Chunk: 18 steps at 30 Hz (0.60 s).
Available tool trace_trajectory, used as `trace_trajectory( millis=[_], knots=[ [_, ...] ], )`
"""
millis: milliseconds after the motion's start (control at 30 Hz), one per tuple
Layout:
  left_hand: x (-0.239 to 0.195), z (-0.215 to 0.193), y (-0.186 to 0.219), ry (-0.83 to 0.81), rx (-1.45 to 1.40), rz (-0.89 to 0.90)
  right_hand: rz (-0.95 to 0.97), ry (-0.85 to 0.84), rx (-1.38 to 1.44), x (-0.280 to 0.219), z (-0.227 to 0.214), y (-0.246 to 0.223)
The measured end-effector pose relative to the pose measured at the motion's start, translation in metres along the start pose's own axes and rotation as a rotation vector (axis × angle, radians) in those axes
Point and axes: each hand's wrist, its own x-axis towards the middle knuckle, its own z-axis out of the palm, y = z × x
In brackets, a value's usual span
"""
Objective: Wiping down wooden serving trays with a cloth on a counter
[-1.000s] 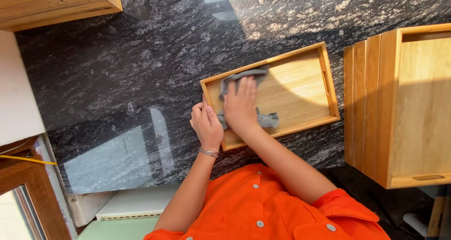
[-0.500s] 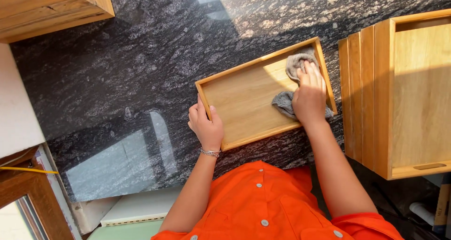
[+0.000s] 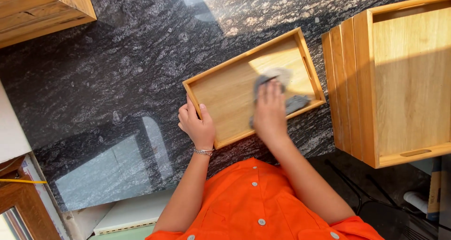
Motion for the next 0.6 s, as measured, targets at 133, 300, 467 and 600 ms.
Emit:
trace_trajectory(
  millis=[133, 300, 467, 600],
  knots=[
    [0.001, -0.001, -0.001, 0.010, -0.002, 0.003, -0.405, -0.150, 0.162, -0.001, 0.060, -0.020],
    [0.002, -0.003, -0.007, -0.045, -0.037, 0.037, -0.273, 0.025, 0.051, 0.060, 0.043, -0.001],
    [0.003, -0.007, 0.004, -0.046, -0.018, 0.020, -0.079, 0.417, -0.012, 0.081, 0.062, 0.100],
    [0.007, -0.007, 0.006, -0.071, -0.061, 0.006, -0.346, 0.642, 0.290, 0.091, 0.067, 0.073]
  ],
)
